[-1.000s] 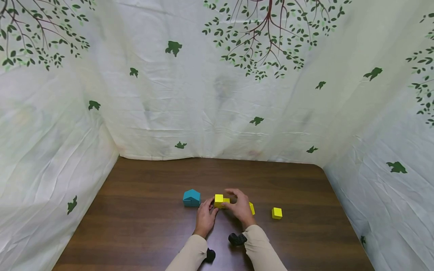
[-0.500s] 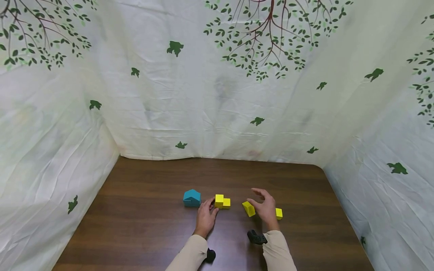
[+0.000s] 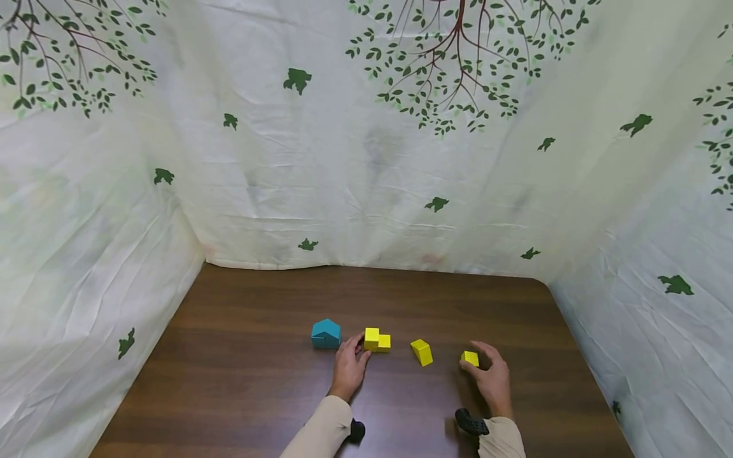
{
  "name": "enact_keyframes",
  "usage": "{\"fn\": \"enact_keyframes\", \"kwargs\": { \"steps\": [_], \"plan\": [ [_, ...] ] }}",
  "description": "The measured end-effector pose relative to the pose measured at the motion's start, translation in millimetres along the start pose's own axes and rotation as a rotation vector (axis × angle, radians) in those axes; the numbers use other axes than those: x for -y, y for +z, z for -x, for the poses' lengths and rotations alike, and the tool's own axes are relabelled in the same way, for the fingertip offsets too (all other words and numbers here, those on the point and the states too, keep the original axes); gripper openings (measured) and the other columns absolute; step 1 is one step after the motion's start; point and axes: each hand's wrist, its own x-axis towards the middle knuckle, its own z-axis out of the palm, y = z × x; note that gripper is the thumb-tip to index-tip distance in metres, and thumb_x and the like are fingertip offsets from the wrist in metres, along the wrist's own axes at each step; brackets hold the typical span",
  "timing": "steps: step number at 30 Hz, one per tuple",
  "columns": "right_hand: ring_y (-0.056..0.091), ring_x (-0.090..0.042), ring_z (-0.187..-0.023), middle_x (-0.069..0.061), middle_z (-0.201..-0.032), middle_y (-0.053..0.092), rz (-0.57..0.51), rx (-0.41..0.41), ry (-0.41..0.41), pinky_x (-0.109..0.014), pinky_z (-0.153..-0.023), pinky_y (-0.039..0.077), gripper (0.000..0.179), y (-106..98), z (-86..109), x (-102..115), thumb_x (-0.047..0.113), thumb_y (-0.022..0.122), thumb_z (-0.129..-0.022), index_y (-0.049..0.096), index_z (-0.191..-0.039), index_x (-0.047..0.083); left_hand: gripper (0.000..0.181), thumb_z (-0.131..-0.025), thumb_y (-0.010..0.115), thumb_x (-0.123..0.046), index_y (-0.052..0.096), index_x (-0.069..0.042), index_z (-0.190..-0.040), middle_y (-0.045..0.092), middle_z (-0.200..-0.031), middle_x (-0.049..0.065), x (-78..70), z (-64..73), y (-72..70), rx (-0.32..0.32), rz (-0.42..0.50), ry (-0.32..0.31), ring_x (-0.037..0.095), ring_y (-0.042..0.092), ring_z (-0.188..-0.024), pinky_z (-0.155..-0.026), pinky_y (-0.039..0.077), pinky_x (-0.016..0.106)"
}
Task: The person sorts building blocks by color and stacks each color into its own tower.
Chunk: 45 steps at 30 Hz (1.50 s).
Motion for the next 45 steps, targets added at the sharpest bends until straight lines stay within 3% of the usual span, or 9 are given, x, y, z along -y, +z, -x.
{"fn": "enact_keyframes", "kwargs": {
  "steps": [6,16,27,38,45],
  "plan": [
    [0.057,-0.034,-0.111,-0.022,-0.124,0.059,0.030,0.032,0.025,-0.043,-0.091,0.047,0.049,-3,4.7,-11,0.001,0.077,-0.079,0.061,-0.125,0.000,0.043,-0.088,0.069,-0.007,0.057,0.001,-0.128,0.062,-0.122,0.015,-0.7,-0.3,-2.0,-0.008,-0.020,0.017,0.027,0.057,-0.103,-0.089,0.049,0.042],
    [0.061,-0.028,-0.095,-0.017,-0.105,0.067,0.052,-0.021,0.004,-0.025,-0.077,0.048,0.042,4,6.9,-24,0.001,0.078,-0.078,0.066,-0.119,0.002,0.042,-0.087,0.070,-0.006,0.058,0.001,-0.127,0.063,-0.120,0.015,-1.9,-0.7,-2.2,-0.007,-0.020,0.021,0.027,0.058,-0.100,-0.089,0.049,0.043],
    [0.061,-0.031,-0.096,-0.018,-0.105,0.067,0.068,-0.056,0.033,-0.029,-0.078,0.048,0.042,2,12.5,-24,0.006,0.078,-0.079,0.065,-0.119,0.001,0.043,-0.087,0.070,-0.005,0.057,0.001,-0.128,0.061,-0.122,0.015,-5.3,1.0,-0.1,0.010,0.003,0.006,0.028,0.058,-0.102,-0.089,0.050,0.042],
    [0.064,-0.030,-0.095,-0.017,-0.103,0.068,0.046,-0.070,0.026,-0.017,-0.073,0.048,0.040,6,14.2,-24,0.003,0.077,-0.080,0.066,-0.117,0.001,0.044,-0.087,0.070,-0.006,0.057,0.001,-0.129,0.061,-0.124,0.015,-3.3,1.8,-0.3,0.004,0.008,-0.007,0.028,0.058,-0.104,-0.090,0.050,0.042],
    [0.063,-0.030,-0.097,-0.017,-0.105,0.067,0.031,-0.074,0.026,-0.020,-0.076,0.047,0.042,8,14.6,-22,0.004,0.077,-0.080,0.065,-0.119,0.002,0.044,-0.087,0.069,-0.006,0.056,0.000,-0.129,0.060,-0.124,0.015,-3.4,3.2,-2.2,0.004,-0.001,-0.011,0.029,0.058,-0.104,-0.091,0.049,0.043]
  ]
}}
